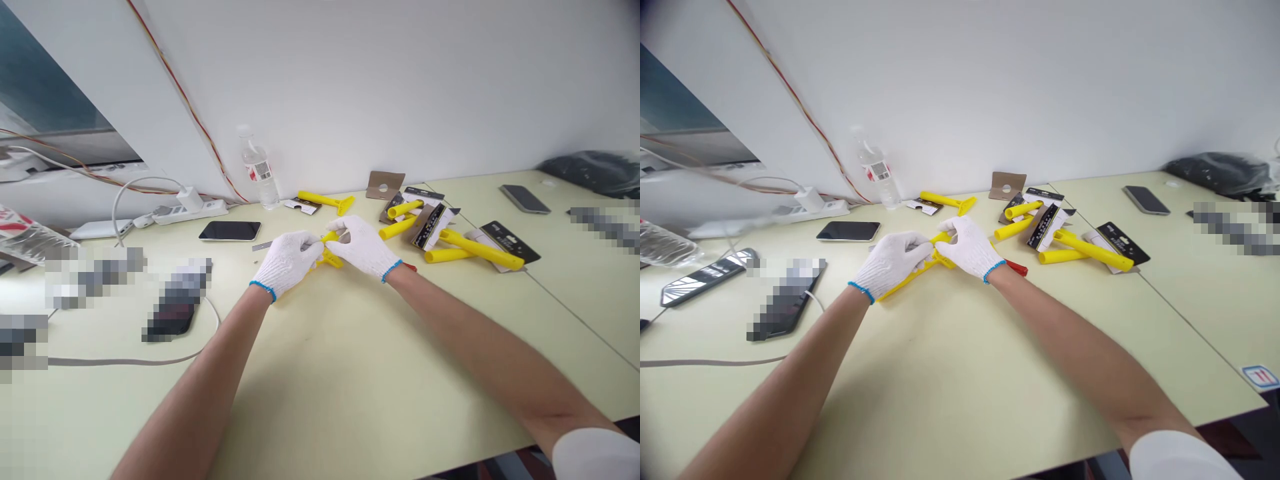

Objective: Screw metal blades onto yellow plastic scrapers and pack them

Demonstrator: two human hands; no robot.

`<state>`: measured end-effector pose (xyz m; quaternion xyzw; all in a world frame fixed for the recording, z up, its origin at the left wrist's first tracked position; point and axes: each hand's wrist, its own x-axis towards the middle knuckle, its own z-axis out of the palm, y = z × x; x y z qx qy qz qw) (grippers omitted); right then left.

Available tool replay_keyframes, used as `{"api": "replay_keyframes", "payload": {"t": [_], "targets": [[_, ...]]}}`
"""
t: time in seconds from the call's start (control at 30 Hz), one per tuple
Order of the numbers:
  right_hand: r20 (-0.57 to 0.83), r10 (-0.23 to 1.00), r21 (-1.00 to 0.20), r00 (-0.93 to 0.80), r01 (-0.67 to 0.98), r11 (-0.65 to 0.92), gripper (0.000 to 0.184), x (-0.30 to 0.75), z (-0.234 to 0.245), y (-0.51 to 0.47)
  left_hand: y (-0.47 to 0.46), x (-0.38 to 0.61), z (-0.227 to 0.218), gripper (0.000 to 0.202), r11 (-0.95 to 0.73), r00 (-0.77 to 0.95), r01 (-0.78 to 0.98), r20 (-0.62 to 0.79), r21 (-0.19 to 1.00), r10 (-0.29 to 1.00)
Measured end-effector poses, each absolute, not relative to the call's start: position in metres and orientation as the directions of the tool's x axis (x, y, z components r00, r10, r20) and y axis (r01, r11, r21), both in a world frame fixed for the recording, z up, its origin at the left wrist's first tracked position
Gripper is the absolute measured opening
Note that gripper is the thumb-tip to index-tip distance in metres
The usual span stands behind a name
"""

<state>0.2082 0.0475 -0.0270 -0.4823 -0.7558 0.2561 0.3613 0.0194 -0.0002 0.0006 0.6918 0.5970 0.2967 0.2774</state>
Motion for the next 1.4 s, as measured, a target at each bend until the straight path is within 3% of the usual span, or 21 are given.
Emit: {"api": "replay_keyframes", "payload": {"t": [0.17, 0.33, 0.57, 0.67, 0.8, 0.97, 1.2, 1.4], "targets": [[0.235, 0.89, -0.632, -0.391, 0.634, 0.445, 0.039, 0.215, -0.024, 0.052, -0.001, 0.02, 0.002, 0.025, -0.167, 0.122, 0.698, 0.114, 0.696, 0.986], [0.073, 0.887, -0.651, -0.456, 0.652, 0.389, 0.023, 0.216, -0.019, 0.049, -0.001, 0.023, 0.0, 0.026, -0.169, 0.138, 0.748, 0.098, 0.642, 0.986], [0.051, 0.89, -0.676, -0.453, 0.64, 0.365, 0.017, 0.21, -0.022, 0.043, 0.0, 0.034, -0.009, 0.021, -0.161, 0.143, 0.766, 0.079, 0.622, 0.987], [0.1, 0.898, -0.629, -0.428, 0.672, 0.391, 0.014, 0.21, -0.03, 0.046, 0.0, 0.037, -0.008, 0.022, -0.157, 0.148, 0.766, 0.067, 0.623, 0.987], [0.115, 0.894, -0.599, -0.434, 0.687, 0.411, 0.019, 0.212, -0.031, 0.05, 0.0, 0.034, -0.002, 0.025, -0.19, 0.115, 0.776, 0.162, 0.602, 0.98], [0.085, 0.865, -0.644, -0.495, 0.635, 0.427, 0.034, 0.216, -0.021, 0.051, 0.0, 0.021, 0.007, 0.023, -0.096, 0.074, 0.681, 0.062, 0.725, 0.995], [0.069, 0.88, -0.644, -0.47, 0.653, 0.399, 0.032, 0.215, -0.024, 0.049, 0.001, 0.019, 0.002, 0.023, -0.056, 0.067, 0.595, 0.02, 0.802, 0.998], [0.029, 0.885, -0.661, -0.464, 0.655, 0.365, 0.029, 0.214, -0.018, 0.046, -0.001, 0.021, 0.002, 0.024, -0.083, 0.066, 0.624, 0.053, 0.777, 0.996]]}}
